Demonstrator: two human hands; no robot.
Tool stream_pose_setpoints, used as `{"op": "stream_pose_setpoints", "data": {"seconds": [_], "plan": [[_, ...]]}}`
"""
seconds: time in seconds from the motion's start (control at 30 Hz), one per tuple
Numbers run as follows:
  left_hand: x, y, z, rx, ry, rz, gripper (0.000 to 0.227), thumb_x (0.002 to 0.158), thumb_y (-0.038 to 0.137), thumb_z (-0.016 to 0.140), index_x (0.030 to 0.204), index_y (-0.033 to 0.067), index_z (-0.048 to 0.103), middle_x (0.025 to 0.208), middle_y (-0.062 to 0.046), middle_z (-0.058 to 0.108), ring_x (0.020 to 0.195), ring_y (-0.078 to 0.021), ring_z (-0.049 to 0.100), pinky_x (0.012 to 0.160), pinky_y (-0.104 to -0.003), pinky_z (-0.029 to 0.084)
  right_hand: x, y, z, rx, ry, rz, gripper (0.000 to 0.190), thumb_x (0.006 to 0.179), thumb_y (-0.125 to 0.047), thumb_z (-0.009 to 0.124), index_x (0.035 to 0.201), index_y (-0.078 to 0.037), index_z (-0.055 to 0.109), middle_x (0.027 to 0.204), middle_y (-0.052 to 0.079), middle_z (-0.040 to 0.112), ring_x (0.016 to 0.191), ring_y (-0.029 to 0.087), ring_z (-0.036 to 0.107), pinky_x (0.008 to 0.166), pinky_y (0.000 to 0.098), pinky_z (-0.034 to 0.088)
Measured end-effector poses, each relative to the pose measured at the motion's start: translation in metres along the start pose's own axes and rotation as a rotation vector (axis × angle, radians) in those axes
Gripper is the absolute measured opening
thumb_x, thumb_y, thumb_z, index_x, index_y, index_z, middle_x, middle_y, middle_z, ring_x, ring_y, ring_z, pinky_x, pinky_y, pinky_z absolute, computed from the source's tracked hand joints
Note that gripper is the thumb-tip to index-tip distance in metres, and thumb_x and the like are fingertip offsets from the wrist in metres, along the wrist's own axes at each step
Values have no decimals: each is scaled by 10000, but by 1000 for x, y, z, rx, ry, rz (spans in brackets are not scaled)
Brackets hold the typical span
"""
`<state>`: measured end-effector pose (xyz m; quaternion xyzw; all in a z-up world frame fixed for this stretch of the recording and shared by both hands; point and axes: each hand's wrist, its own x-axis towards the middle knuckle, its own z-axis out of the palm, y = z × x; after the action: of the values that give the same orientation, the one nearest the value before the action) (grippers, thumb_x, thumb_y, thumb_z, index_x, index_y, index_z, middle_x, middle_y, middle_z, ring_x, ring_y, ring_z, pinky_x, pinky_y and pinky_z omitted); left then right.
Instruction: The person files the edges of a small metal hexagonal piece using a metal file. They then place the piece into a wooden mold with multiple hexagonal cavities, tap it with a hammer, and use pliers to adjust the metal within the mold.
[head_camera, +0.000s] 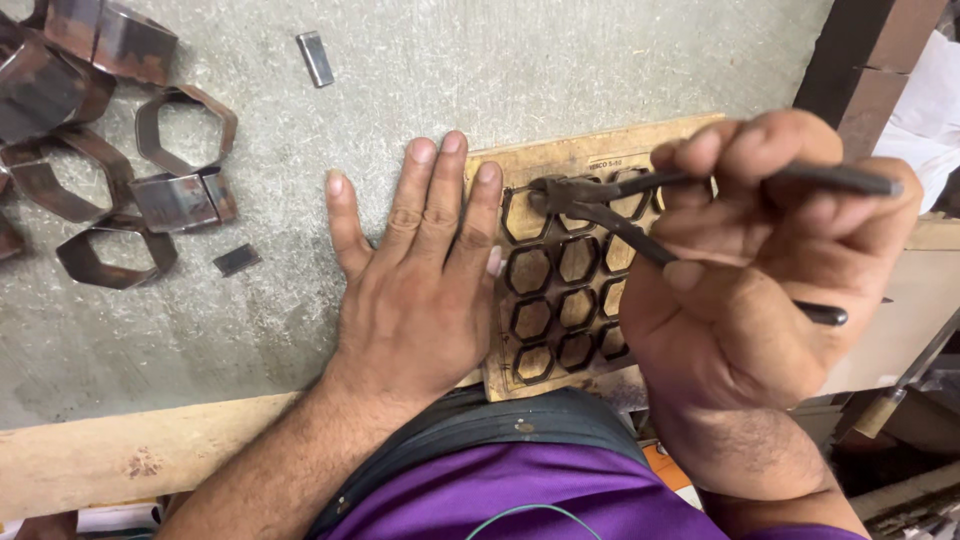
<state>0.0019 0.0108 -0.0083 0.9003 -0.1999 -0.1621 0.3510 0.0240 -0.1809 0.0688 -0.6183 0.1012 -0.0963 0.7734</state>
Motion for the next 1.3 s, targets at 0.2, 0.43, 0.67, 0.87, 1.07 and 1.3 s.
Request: {"op": "stream_pose_setpoints", "data": {"seconds": [0.2, 0.43, 0.67, 0.87, 1.07, 1.3], "plan": [[0, -1, 1, 61, -21, -7, 660, 1032, 137, 539, 1638, 58, 290, 1712, -207, 235, 1609, -312, 149, 1204, -645, -142, -4, -2, 11, -10, 64, 30, 498, 734, 129, 441, 1162, -126, 438, 1056, 107, 533, 937, 208, 578, 875, 354, 511], [-1, 0, 5, 13, -8, -1, 633, 1073, 196, 557, 1620, 21, 291, 1691, -250, 242, 1602, -335, 143, 1179, -689, -145, -7, 5, 6, -111, -106, -152, 432, 666, 159, 505, 951, -159, 442, 866, 7, 452, 685, 126, 456, 555, 291, 439], [-2, -3, 9, 70, 26, 22, 646, 1074, 186, 566, 1638, 28, 293, 1697, -243, 262, 1609, -329, 156, 1184, -656, -153, -16, 16, 3, -254, -326, -348, 447, 673, 172, 512, 937, -171, 401, 822, -6, 417, 693, 136, 436, 591, 349, 439], [-1, -2, 6, 17, 15, 7, 643, 1061, 220, 569, 1619, 38, 307, 1680, -241, 278, 1599, -328, 164, 1194, -664, -146, -5, -2, -10, -133, -148, -55, 499, 693, 122, 566, 1027, -200, 382, 891, -9, 387, 735, 137, 415, 641, 321, 429], [-1, -4, 9, 52, 36, 25, 636, 1073, 247, 583, 1618, 23, 342, 1676, -249, 303, 1601, -336, 190, 1183, -664, -146, -6, -14, -6, -206, -204, 44, 466, 751, 103, 560, 1045, -208, 376, 894, -14, 371, 719, 128, 392, 644, 307, 410], [-1, -4, 8, 33, 50, 24, 637, 1081, 312, 583, 1598, 1, 378, 1645, -272, 344, 1587, -351, 235, 1178, -682, -131, -1, -20, 8, -285, -284, 78, 431, 788, 113, 542, 1033, -200, 374, 844, -13, 361, 671, 119, 375, 617, 306, 400]]}}
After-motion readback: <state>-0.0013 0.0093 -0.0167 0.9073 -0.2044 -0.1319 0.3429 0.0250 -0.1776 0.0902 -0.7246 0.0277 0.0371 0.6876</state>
